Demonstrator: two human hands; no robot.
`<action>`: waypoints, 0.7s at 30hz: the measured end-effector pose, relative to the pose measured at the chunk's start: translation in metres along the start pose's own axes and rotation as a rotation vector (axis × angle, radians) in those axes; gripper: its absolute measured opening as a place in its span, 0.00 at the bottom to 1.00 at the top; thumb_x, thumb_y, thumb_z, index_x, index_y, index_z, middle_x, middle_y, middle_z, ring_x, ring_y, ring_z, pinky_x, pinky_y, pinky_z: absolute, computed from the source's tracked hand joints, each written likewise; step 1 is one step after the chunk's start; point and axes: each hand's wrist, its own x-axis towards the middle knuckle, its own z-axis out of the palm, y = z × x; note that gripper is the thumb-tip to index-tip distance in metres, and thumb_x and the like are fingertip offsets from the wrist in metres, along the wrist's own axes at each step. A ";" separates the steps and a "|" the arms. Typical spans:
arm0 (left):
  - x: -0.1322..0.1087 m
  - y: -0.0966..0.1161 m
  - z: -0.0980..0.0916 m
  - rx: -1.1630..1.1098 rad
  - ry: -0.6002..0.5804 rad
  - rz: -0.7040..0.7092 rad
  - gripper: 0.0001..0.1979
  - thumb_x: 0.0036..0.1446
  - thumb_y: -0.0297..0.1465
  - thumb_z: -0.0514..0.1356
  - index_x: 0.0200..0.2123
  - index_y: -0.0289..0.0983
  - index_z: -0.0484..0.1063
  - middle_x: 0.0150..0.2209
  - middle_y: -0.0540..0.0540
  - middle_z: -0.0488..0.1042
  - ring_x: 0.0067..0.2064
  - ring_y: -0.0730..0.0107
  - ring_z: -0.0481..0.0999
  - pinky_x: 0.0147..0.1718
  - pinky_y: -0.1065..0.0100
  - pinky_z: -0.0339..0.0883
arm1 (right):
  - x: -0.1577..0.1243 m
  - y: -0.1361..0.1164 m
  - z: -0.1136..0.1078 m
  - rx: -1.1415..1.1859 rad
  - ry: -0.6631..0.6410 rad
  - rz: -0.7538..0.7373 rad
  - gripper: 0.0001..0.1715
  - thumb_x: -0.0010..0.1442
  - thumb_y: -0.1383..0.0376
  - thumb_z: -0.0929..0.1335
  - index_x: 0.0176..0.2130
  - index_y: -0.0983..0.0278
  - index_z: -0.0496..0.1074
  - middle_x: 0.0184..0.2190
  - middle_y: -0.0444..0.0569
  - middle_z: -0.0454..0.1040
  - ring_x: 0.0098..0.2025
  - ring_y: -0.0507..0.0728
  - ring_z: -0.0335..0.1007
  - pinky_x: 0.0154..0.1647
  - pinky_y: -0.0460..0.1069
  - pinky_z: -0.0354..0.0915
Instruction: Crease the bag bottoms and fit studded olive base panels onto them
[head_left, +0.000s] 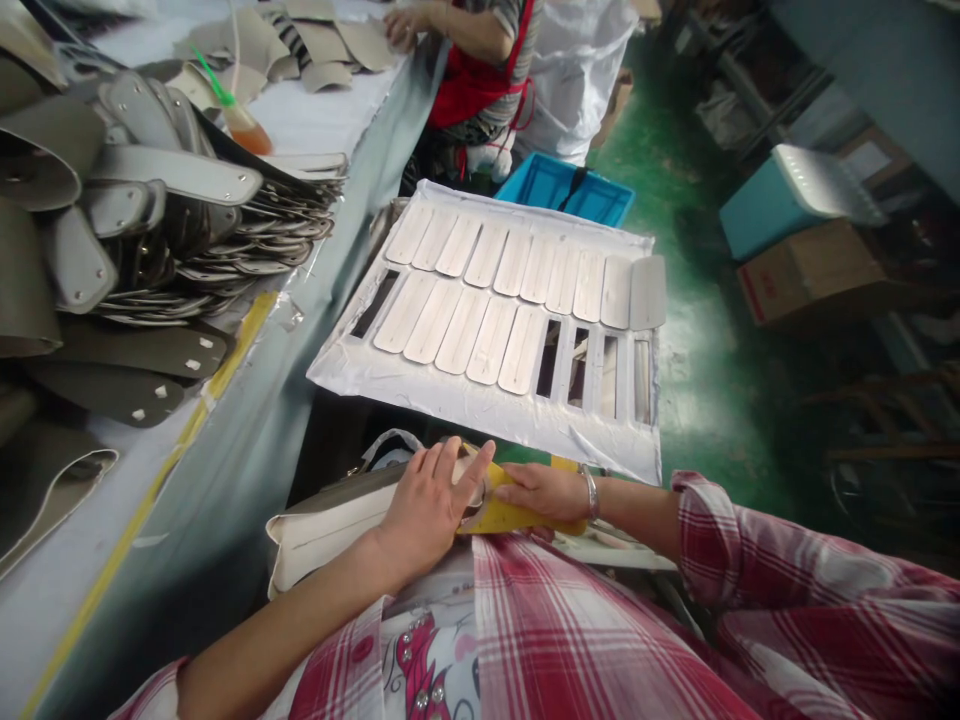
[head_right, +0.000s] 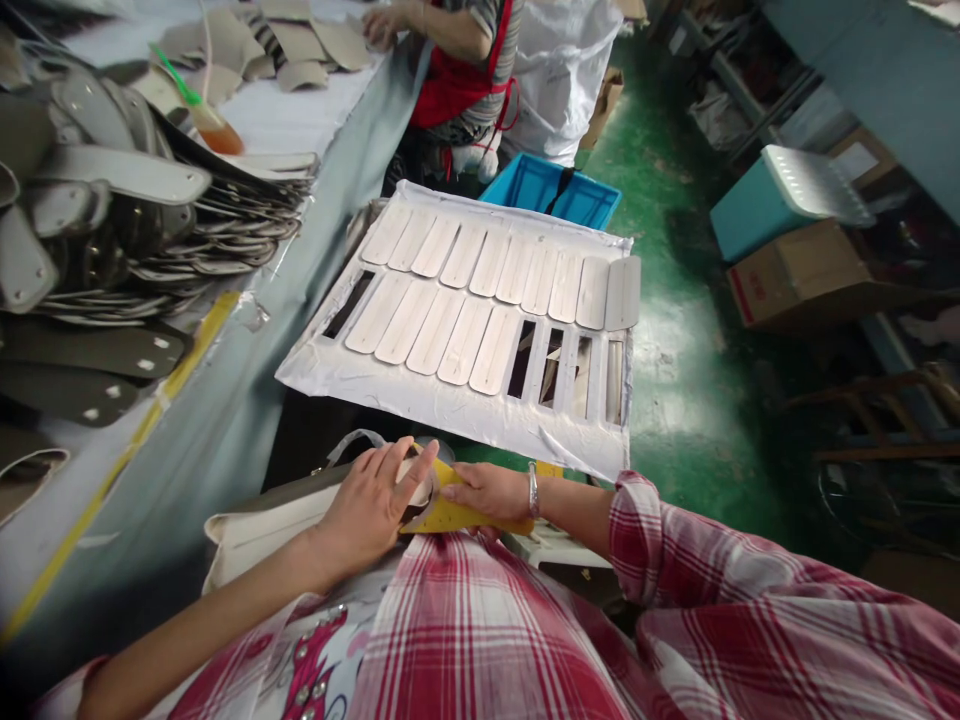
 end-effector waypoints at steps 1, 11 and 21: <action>-0.001 -0.002 0.000 0.003 0.003 0.011 0.39 0.55 0.25 0.50 0.65 0.39 0.30 0.59 0.32 0.54 0.58 0.49 0.58 0.53 0.53 0.52 | 0.001 0.002 0.003 -0.029 0.031 -0.002 0.13 0.63 0.55 0.58 0.36 0.62 0.57 0.21 0.41 0.68 0.17 0.50 0.63 0.16 0.44 0.59; -0.005 -0.012 0.008 -0.130 0.059 0.000 0.45 0.51 0.37 0.58 0.65 0.33 0.35 0.61 0.31 0.52 0.59 0.49 0.55 0.57 0.54 0.47 | 0.022 0.009 0.055 -0.173 0.669 -0.097 0.15 0.60 0.54 0.58 0.30 0.62 0.57 0.25 0.44 0.65 0.27 0.53 0.60 0.30 0.50 0.60; -0.014 0.006 0.003 -0.026 0.051 -0.186 0.42 0.49 0.43 0.61 0.61 0.28 0.50 0.59 0.32 0.57 0.59 0.50 0.57 0.56 0.54 0.48 | -0.020 -0.015 0.055 0.860 0.745 -0.622 0.16 0.51 0.56 0.70 0.34 0.65 0.66 0.24 0.41 0.62 0.21 0.46 0.56 0.23 0.44 0.59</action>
